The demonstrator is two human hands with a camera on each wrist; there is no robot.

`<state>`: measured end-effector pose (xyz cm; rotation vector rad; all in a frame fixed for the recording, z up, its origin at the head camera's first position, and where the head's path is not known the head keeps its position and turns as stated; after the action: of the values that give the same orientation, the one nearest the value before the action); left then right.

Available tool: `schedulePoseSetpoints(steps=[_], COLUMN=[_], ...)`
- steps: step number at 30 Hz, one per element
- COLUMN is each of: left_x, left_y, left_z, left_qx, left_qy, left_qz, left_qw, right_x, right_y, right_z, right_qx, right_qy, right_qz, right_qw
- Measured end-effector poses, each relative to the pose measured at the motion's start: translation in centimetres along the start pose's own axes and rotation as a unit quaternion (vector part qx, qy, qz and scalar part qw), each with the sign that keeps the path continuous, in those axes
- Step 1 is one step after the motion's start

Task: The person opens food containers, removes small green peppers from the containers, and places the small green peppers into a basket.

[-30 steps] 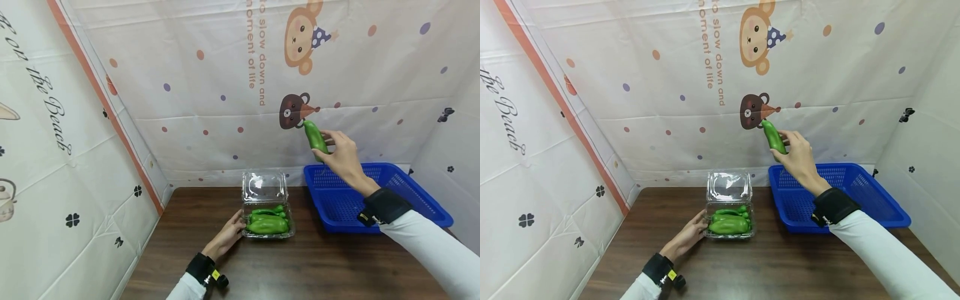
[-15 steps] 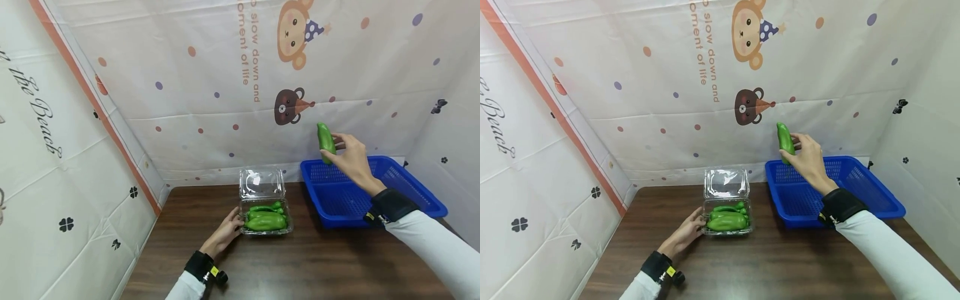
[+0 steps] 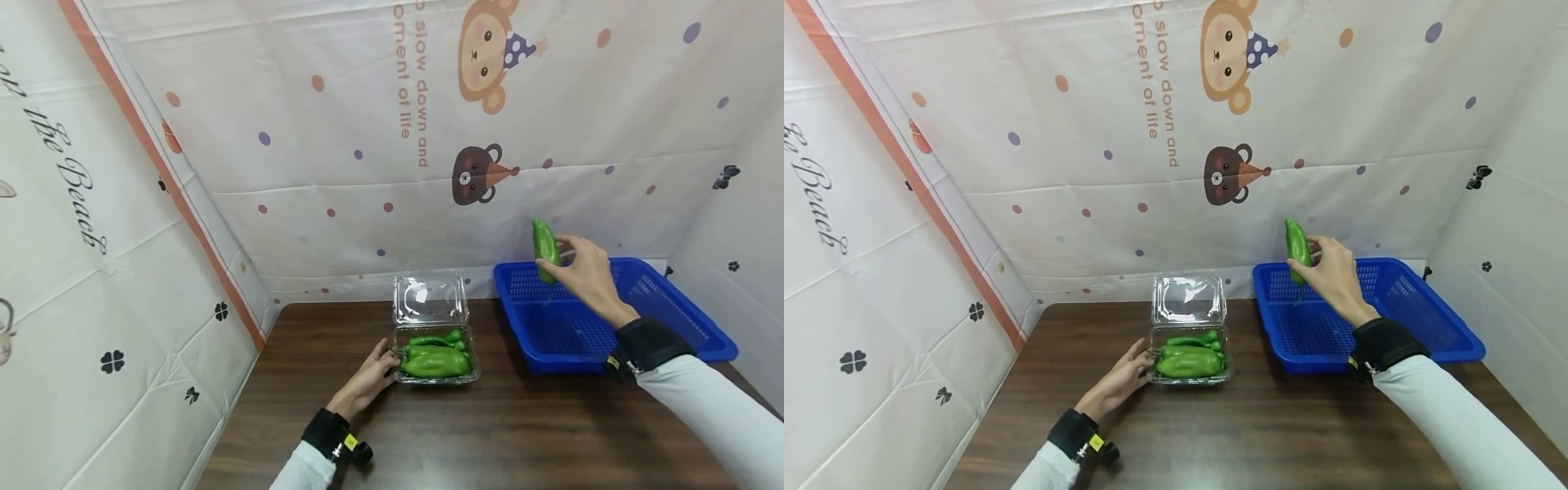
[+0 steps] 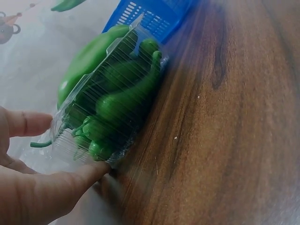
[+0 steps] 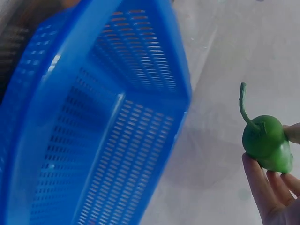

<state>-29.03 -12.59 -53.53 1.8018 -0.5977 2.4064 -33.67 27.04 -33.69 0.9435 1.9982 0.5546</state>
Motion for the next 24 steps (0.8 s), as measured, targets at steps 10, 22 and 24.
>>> schedulePoseSetpoints(steps=[10,22,24], left_x=[0.0,-0.1,-0.1], left_y=[-0.2,-0.1,-0.1], left_z=[0.0,-0.1,0.0], left_qx=[-0.012,-0.006,-0.007], left_qy=[0.000,-0.002,-0.003], left_qz=[-0.009,-0.013,-0.014], left_qw=[0.9999,0.9999,0.9999], right_x=[2.0,3.5,3.6], right_y=[-1.3,-3.7,-4.2], right_z=[1.1,2.6,2.9], right_qx=[-0.059,-0.168,-0.181], right_qy=[-0.018,-0.049,-0.049], right_qz=[0.009,0.013,0.011], right_qw=[0.998,0.985,0.982])
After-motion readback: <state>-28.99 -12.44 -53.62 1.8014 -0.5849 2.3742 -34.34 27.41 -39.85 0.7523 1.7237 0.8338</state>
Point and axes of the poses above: each hand's wrist, its own z-axis away from the middle knuckle, its own y-axis out of the back of the hand, x = y × z, the point moved 4 cm from there along -z, towards the middle knuckle, and after that the axes turned 1 degree about -x, right-handed, at the moved point
